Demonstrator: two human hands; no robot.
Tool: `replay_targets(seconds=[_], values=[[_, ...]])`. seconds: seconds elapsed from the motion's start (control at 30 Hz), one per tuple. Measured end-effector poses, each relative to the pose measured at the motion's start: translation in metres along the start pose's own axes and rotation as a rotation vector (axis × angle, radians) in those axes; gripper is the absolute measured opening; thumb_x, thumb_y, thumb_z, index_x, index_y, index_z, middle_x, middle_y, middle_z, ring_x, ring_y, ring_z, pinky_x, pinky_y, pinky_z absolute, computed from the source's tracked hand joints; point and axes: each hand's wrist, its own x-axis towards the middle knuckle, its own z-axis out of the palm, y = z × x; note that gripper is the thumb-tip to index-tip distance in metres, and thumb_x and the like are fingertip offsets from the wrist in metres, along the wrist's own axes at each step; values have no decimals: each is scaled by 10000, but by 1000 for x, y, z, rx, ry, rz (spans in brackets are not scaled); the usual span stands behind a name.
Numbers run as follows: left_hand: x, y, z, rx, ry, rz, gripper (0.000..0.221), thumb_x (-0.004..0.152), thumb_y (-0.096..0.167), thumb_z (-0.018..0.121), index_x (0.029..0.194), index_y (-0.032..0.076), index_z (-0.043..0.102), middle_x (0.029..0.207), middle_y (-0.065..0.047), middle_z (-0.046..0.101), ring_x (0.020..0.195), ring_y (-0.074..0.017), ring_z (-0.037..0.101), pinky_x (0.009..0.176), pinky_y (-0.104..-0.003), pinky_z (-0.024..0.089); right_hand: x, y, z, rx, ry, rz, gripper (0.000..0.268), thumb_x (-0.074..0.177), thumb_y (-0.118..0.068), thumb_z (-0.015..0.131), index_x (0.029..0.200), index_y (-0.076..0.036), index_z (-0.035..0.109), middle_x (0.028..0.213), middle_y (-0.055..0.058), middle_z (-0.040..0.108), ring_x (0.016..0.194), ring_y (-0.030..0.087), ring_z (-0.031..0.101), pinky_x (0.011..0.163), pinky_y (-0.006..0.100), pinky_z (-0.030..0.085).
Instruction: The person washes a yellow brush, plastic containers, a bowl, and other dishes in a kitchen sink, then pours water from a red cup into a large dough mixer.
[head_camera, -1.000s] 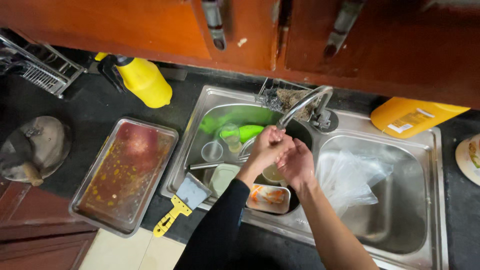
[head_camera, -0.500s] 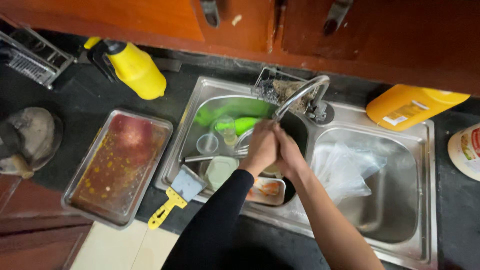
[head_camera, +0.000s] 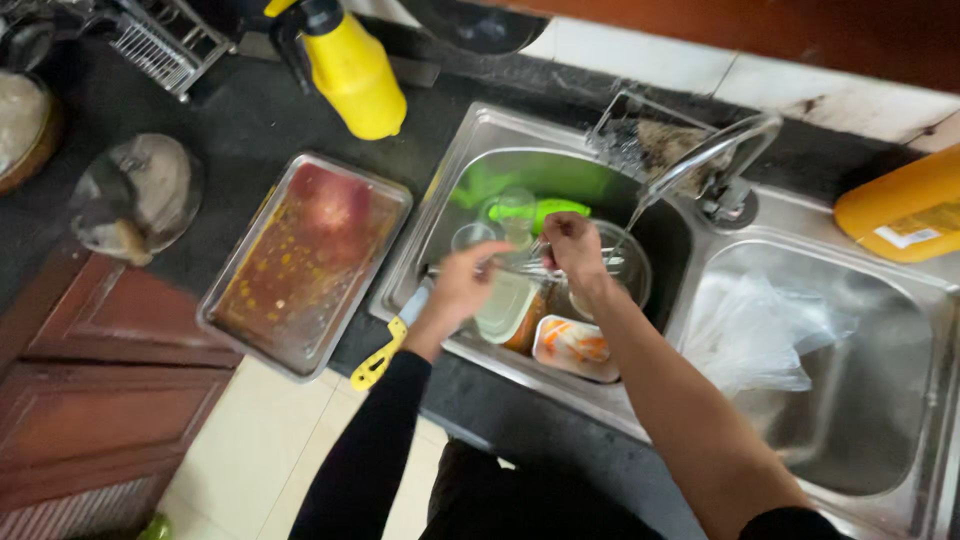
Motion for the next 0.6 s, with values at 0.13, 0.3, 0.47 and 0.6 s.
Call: replay_targets(seconds=[0.13, 0.3, 0.47, 0.6], values=[[-33, -69, -57, 711, 248, 128, 352, 840, 212, 746, 1191, 189, 747, 1211, -89, 727, 1141, -303, 665, 960, -477, 553, -17, 13, 1, -550, 97, -20, 373, 1098, -387, 636, 1041, -40, 760, 818, 148, 732, 702, 174, 633, 678, 334, 494], [-81, -115, -58, 1100, -44, -323, 785, 768, 186, 791, 1456, 167, 415, 1322, -97, 603, 1255, -294, 589, 938, -519, 546, -22, 39, -4, -60, -158, -49, 258, 1009, -225, 665, 1195, -59, 733, 1116, 61, 740, 930, 156, 630, 755, 301, 492], [-89, -110, -52, 1085, 5, -241, 1022, 793, 191, 781, 1610, 209, 167, 1316, -148, 589, 1182, -336, 623, 933, -533, 544, -26, 54, -34, 69, -72, 86, 270, 989, -194, 656, 1212, -50, 708, 1104, 56, 747, 968, 150, 667, 821, 282, 532], [-72, -73, -50, 804, 171, 19, 1011, 718, 196, 798, 1542, 135, 214, 1272, -240, 597, 1024, -432, 659, 807, -548, 545, -40, 43, -67, -186, 84, -130, 295, 1016, -215, 618, 1229, -23, 688, 1154, 118, 745, 1069, 233, 696, 930, 329, 532]])
